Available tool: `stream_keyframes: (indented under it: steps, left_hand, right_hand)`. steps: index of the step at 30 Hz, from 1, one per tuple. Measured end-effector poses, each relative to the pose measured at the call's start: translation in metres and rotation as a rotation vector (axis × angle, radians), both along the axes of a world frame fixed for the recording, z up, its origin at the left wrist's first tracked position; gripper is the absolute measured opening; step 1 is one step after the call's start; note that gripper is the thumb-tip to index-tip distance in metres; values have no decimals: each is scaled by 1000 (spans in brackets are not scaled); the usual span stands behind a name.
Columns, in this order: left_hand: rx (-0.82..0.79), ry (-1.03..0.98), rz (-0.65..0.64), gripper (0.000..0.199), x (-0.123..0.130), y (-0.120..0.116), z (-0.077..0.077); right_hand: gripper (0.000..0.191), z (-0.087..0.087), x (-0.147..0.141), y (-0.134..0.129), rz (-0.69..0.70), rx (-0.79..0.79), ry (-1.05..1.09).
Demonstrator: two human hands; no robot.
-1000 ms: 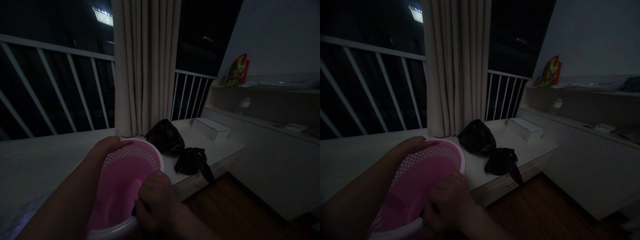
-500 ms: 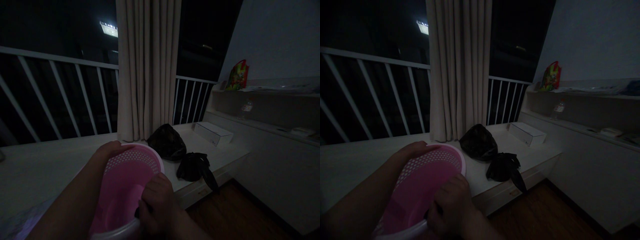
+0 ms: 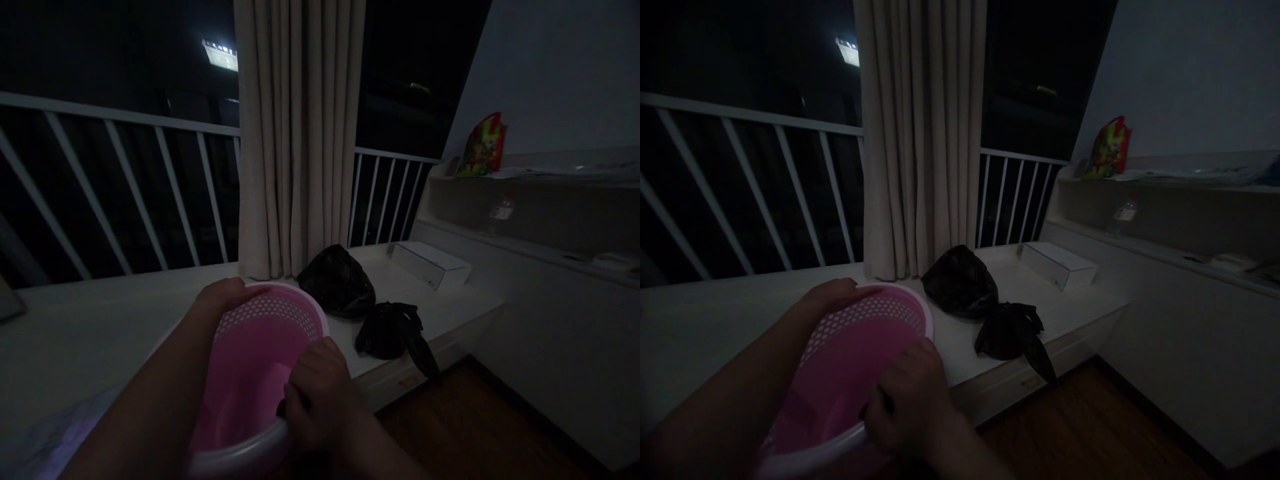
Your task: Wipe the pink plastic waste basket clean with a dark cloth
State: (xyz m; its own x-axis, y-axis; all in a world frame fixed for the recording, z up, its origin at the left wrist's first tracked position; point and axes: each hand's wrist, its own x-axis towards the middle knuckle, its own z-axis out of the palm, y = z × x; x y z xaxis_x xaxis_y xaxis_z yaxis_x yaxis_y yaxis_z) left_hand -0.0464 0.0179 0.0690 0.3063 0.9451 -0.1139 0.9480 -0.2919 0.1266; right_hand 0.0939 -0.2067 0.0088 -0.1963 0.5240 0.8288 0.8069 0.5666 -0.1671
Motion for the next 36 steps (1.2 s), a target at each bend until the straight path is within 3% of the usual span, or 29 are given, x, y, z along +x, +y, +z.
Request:
stream_keyframes:
  steps: [4,7,12,18,23,32,36]
  left_hand:
    - [3,22,25,92,0,3,-3]
    - [2,31,23,90,1,3,-3]
    - [3,6,51,92,-1,3,-3]
    - [-1,11,29,93,0,5,-4]
    - [6,19,58,95,-1,3,-3]
    - [-19,38,82,93,2,0,0]
    - [-23,32,90,95,1,0,0]
  right_hand:
    - [23,3,-7,-4,-53,-28,-6]
    - [21,6,-12,-7,-17,-45,-52]
    - [25,6,-1,-4,-9,-104,-139]
    - [29,4,-8,-6,5,-16,-138]
    - [30,7,2,-3,-13,-94,-219]
    - [29,5,4,-1,56,-38,-162]
    - [28,5,2,0,10,-29,-123]
